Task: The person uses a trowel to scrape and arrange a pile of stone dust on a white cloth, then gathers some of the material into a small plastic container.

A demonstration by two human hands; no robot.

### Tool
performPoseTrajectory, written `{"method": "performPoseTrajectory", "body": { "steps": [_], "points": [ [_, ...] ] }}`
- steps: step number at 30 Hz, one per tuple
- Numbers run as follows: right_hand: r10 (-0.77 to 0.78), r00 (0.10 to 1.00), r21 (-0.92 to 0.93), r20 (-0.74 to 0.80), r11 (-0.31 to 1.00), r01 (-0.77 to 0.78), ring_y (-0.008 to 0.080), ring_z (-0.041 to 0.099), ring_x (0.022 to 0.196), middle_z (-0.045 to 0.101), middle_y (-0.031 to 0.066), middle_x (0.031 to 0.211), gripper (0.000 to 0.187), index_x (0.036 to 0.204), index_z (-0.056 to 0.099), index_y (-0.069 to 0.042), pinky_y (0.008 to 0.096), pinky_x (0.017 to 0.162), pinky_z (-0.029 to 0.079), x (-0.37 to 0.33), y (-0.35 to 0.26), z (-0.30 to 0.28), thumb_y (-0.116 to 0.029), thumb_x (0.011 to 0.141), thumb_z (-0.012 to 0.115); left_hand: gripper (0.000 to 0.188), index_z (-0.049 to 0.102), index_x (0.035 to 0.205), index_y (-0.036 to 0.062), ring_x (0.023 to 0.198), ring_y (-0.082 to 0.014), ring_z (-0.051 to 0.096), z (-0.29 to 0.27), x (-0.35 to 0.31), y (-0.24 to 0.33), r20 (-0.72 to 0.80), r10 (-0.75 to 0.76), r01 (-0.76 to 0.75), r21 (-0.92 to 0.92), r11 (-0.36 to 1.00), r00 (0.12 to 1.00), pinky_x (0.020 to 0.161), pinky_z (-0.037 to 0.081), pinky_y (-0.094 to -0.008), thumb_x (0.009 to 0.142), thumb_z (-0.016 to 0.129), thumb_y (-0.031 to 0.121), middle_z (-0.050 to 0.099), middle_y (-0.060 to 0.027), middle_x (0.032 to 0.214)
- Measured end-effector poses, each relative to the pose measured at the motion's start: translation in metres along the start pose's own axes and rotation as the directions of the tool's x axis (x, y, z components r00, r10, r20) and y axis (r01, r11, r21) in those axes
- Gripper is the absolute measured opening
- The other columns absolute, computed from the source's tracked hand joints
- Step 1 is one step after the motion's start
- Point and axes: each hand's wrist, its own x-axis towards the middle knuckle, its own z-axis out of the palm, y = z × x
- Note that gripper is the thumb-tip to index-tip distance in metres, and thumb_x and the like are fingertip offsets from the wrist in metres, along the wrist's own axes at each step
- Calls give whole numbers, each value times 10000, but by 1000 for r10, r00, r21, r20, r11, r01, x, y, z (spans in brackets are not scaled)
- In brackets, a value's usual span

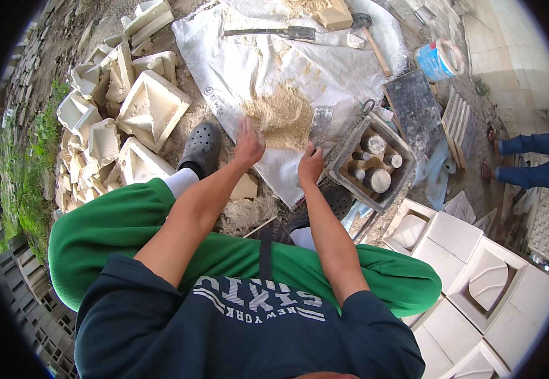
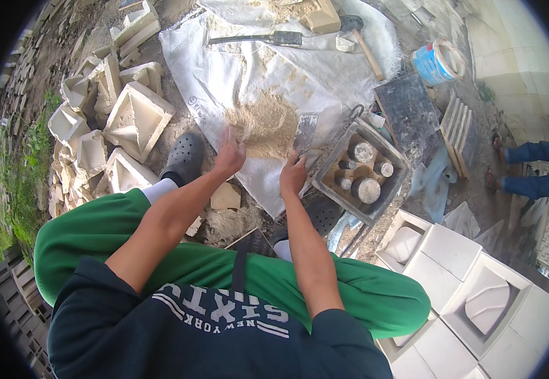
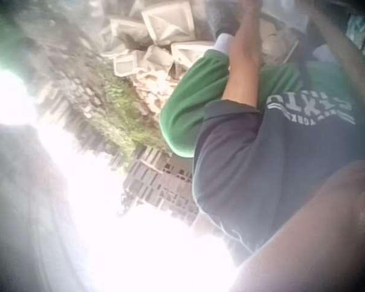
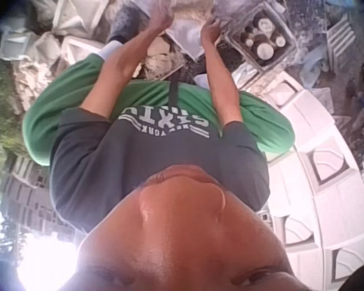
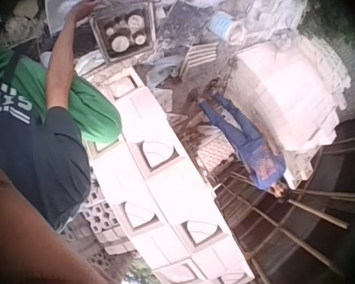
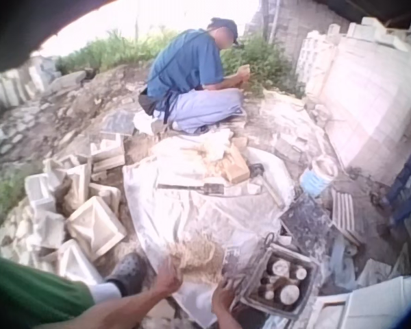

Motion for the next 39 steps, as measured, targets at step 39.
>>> {"method": "performPoseTrajectory", "body": {
  "steps": [39],
  "points": [
    [-392, 811, -23, 434, 895, 445, 439, 617, 856, 626, 257, 958, 399, 1121, 467, 4, 530, 729, 494, -28, -9, 18, -361, 959, 466, 656, 212, 1431, -88, 1414, -385, 184, -10, -26, -24, -281, -72, 69, -23, 997, 957, 1163, 174, -393, 865, 491, 88, 216, -282, 1499]
  ]
}}
